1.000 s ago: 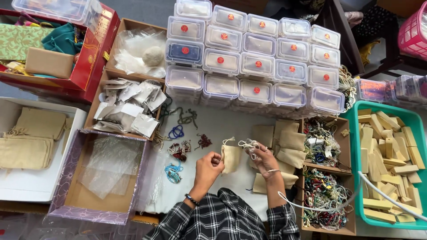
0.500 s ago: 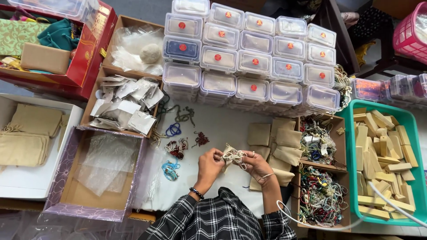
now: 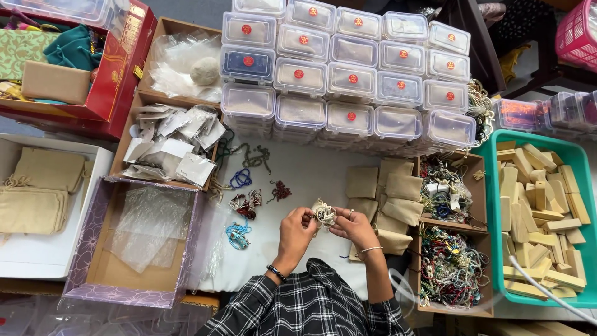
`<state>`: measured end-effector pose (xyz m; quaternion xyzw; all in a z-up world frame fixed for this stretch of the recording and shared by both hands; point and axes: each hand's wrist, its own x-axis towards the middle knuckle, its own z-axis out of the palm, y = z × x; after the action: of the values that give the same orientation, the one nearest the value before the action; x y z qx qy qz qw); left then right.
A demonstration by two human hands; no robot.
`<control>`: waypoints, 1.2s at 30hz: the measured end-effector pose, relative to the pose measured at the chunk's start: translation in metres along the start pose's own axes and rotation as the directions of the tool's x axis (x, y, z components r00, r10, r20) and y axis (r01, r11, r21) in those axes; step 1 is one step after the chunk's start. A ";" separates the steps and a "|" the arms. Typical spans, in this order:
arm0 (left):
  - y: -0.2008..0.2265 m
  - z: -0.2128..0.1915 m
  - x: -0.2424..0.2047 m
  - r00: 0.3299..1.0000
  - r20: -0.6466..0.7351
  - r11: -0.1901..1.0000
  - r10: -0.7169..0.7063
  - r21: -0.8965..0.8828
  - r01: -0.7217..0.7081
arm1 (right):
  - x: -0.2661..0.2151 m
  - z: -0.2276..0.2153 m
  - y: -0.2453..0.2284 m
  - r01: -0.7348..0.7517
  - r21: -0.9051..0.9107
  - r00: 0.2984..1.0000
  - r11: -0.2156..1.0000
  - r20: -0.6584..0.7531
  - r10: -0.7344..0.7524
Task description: The person places various jewelry items, including necklaces and bracelets, into small beige drawstring pouches. They tie the pouches closed and place them into a white box. The workspace is cluttered with plastic containers, boxes, and loose jewelry.
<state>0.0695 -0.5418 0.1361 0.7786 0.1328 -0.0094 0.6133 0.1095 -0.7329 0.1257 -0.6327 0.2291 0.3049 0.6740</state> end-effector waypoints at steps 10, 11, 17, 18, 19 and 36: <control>-0.002 0.001 -0.003 1.000 0.010 0.998 -0.007 -0.062 0.008 | 0.028 -0.012 0.052 0.140 -0.271 0.988 0.952 0.101 -0.117; -0.004 0.002 -0.003 0.999 0.032 0.995 -0.036 -0.088 0.039 | 0.024 -0.005 0.046 0.130 -0.369 0.991 0.920 0.079 -0.108; -0.013 0.006 -0.007 0.998 0.047 0.997 -0.041 -0.063 0.044 | 0.021 0.008 0.041 -0.048 -0.424 0.997 0.905 0.030 0.068; -0.009 0.005 -0.009 0.999 0.030 0.999 -0.016 -0.033 0.017 | 0.023 0.007 0.041 -0.072 -0.360 0.994 0.930 0.053 0.098; -0.006 0.003 -0.009 0.999 0.027 0.999 -0.018 -0.033 0.018 | 0.016 0.007 0.033 -0.073 -0.362 0.994 0.930 0.055 0.099; -0.025 -0.046 0.031 0.913 0.402 0.990 0.072 -0.142 -0.016 | 0.041 0.009 0.033 0.633 -0.614 0.712 0.472 0.221 -0.667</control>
<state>0.0874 -0.4865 0.1184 0.7189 -0.0146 -0.1481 0.6789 0.1149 -0.7181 0.0747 -0.8707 -0.1323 0.0701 0.4685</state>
